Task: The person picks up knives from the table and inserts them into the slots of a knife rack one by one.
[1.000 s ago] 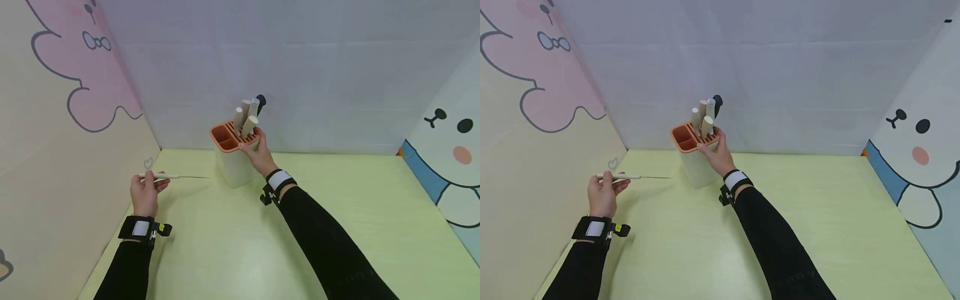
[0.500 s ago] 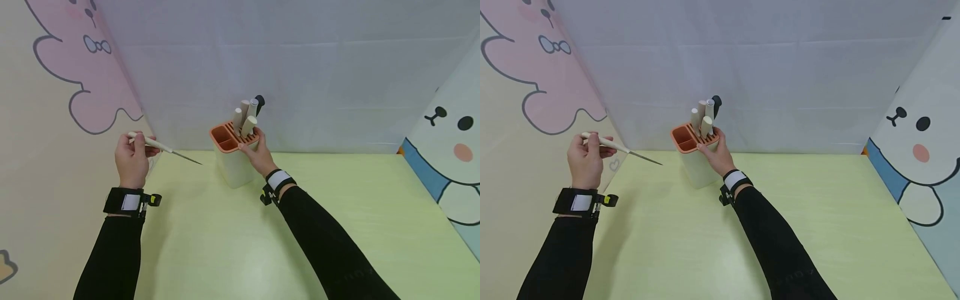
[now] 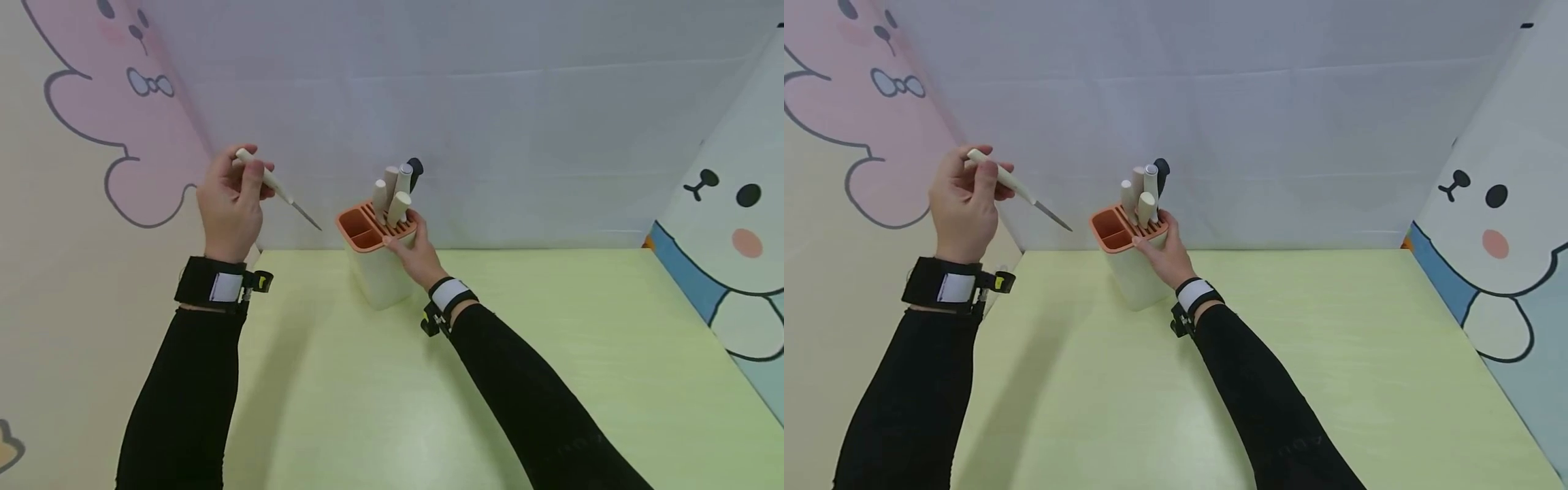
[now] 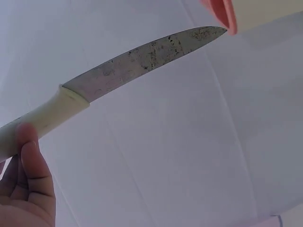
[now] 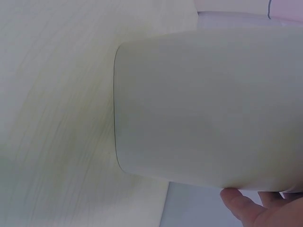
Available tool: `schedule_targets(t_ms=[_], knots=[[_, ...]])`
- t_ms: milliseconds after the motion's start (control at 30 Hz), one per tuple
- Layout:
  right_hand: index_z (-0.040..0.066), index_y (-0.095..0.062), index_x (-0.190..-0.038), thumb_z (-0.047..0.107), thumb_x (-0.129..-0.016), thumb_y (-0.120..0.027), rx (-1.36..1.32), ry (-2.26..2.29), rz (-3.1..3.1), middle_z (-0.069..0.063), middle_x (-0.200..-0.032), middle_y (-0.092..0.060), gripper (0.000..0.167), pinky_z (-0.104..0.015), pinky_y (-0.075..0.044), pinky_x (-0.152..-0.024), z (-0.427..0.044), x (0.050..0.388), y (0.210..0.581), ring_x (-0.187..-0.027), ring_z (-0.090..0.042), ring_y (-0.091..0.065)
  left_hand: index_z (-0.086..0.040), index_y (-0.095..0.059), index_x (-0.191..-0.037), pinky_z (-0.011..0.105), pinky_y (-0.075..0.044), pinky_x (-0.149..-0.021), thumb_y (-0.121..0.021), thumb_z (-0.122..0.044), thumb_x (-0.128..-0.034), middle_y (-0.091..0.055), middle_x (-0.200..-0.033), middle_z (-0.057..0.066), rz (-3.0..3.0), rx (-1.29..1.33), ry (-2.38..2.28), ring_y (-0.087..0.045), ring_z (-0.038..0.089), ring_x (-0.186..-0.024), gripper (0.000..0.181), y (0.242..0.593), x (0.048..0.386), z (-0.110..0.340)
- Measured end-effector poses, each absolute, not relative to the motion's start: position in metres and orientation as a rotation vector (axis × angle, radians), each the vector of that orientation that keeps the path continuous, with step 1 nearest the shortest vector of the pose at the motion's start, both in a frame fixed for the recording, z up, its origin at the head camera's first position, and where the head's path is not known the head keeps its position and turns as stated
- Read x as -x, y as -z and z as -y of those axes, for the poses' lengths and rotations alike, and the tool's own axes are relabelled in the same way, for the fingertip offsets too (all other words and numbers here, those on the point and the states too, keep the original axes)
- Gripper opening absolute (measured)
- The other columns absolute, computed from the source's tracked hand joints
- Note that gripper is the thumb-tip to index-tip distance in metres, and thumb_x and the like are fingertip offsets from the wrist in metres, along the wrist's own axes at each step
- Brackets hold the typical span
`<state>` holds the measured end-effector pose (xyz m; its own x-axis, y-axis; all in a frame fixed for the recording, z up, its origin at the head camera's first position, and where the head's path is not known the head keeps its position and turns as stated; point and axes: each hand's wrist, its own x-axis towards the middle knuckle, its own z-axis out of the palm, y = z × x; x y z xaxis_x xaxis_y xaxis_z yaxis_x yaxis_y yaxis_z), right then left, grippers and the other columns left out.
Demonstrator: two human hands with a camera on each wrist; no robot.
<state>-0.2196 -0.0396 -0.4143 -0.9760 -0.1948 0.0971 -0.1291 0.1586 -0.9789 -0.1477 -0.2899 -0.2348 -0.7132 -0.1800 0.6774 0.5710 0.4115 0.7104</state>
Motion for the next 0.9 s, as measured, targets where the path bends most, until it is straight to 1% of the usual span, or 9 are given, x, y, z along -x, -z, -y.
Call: schedule_targets(t_ms=[200, 267, 333, 400, 500, 567, 667, 733, 900], knots=[[0.035, -0.008, -0.152, 0.054, -0.088, -0.062, 0.331, 1.99, -2.332, 0.006, -0.159, -0.017, 0.086, -0.053, -0.015, -0.114, 0.044, 0.219, 0.412, -0.144, -0.022, -0.018, -0.009, -0.065, -0.114, 0.018, -0.053, -0.067, -0.062, -0.015, -0.0941, -0.069, -0.092, 0.01, 1.921, 0.413, 1.368, -0.06, 0.017, -0.067, 0.021, 0.218, 0.166, 0.274], [0.036, -0.008, -0.152, 0.055, -0.087, -0.063, 0.335, 1.996, -2.325, 0.007, -0.158, -0.017, 0.087, -0.053, -0.015, -0.115, 0.045, 0.218, 0.411, -0.144, -0.022, -0.018, -0.008, -0.066, -0.113, 0.019, -0.053, -0.067, -0.062, -0.013, -0.0938, -0.068, -0.089, 0.006, 1.915, 0.44, 1.375, -0.06, 0.018, -0.067, 0.02, 0.214, 0.169, 0.264], [0.032, -0.008, -0.153, 0.049, -0.09, -0.062, 0.332, 1.993, -2.303, 0.005, -0.159, -0.017, 0.085, -0.055, -0.014, -0.114, 0.046, 0.211, 0.403, -0.144, -0.024, -0.018, -0.006, -0.066, -0.112, 0.019, -0.053, -0.067, -0.062, -0.012, -0.0936, -0.068, -0.087, 0.004, 1.919, 0.479, 1.367, -0.059, 0.018, -0.066, 0.02, 0.212, 0.172, 0.254], [0.034, -0.009, -0.152, 0.051, -0.089, -0.063, 0.329, 1.998, -2.303, 0.005, -0.159, -0.018, 0.084, -0.055, -0.014, -0.114, 0.048, 0.211, 0.404, -0.144, -0.023, -0.018, -0.005, -0.065, -0.113, 0.02, -0.053, -0.067, -0.063, -0.011, -0.0934, -0.067, -0.085, 0.003, 1.933, 0.517, 1.337, -0.058, 0.017, -0.064, 0.021, 0.213, 0.175, 0.245], [0.036, -0.01, -0.152, 0.052, -0.088, -0.063, 0.334, 2.006, -2.302, 0.005, -0.158, -0.019, 0.084, -0.055, -0.015, -0.114, 0.052, 0.211, 0.406, -0.144, -0.023, -0.019, -0.003, -0.065, -0.113, 0.02, -0.053, -0.067, -0.063, -0.014, -0.0934, -0.066, -0.084, 0.005, 1.95, 0.568, 1.283, -0.057, 0.014, -0.062, 0.022, 0.216, 0.183, 0.236], [0.041, -0.011, -0.15, 0.059, -0.085, -0.063, 0.346, 2.016, -2.319, 0.007, -0.157, -0.021, 0.085, -0.053, -0.016, -0.114, 0.056, 0.216, 0.415, -0.143, -0.021, -0.021, -0.002, -0.065, -0.112, 0.02, -0.053, -0.066, -0.064, -0.016, -0.0933, -0.066, -0.083, 0.007, 1.959, 0.581, 1.255, -0.057, 0.013, -0.062, 0.023, 0.218, 0.187, 0.232], [0.041, -0.01, -0.15, 0.058, -0.086, -0.063, 0.363, 2.021, -2.315, 0.008, -0.157, -0.021, 0.084, -0.052, -0.017, -0.114, 0.058, 0.214, 0.414, -0.143, -0.019, -0.021, -0.003, -0.065, -0.113, 0.019, -0.052, -0.066, -0.064, -0.017, -0.0931, -0.068, -0.086, 0.011, 1.989, 0.568, 1.244, -0.057, 0.012, -0.063, 0.024, 0.22, 0.191, 0.227], [0.039, -0.01, -0.151, 0.056, -0.087, -0.062, 0.38, 2.024, -2.314, 0.007, -0.157, -0.021, 0.084, -0.052, -0.018, -0.114, 0.06, 0.214, 0.414, -0.143, -0.02, -0.022, -0.003, -0.065, -0.112, 0.018, -0.051, -0.066, -0.064, -0.018, -0.093, -0.069, -0.088, 0.013, 2.013, 0.55, 1.238, -0.058, 0.012, -0.063, 0.025, 0.222, 0.192, 0.225], [0.038, -0.008, -0.152, 0.054, -0.089, -0.06, 0.402, 2.016, -2.329, 0.006, -0.157, -0.021, 0.083, -0.052, -0.02, -0.113, 0.061, 0.213, 0.415, -0.143, -0.021, -0.023, -0.003, -0.065, -0.112, 0.018, -0.05, -0.065, -0.063, -0.023, -0.094, -0.07, -0.09, 0.015, 2.072, 0.528, 1.193, -0.059, 0.012, -0.063, 0.027, 0.229, 0.197, 0.225]])
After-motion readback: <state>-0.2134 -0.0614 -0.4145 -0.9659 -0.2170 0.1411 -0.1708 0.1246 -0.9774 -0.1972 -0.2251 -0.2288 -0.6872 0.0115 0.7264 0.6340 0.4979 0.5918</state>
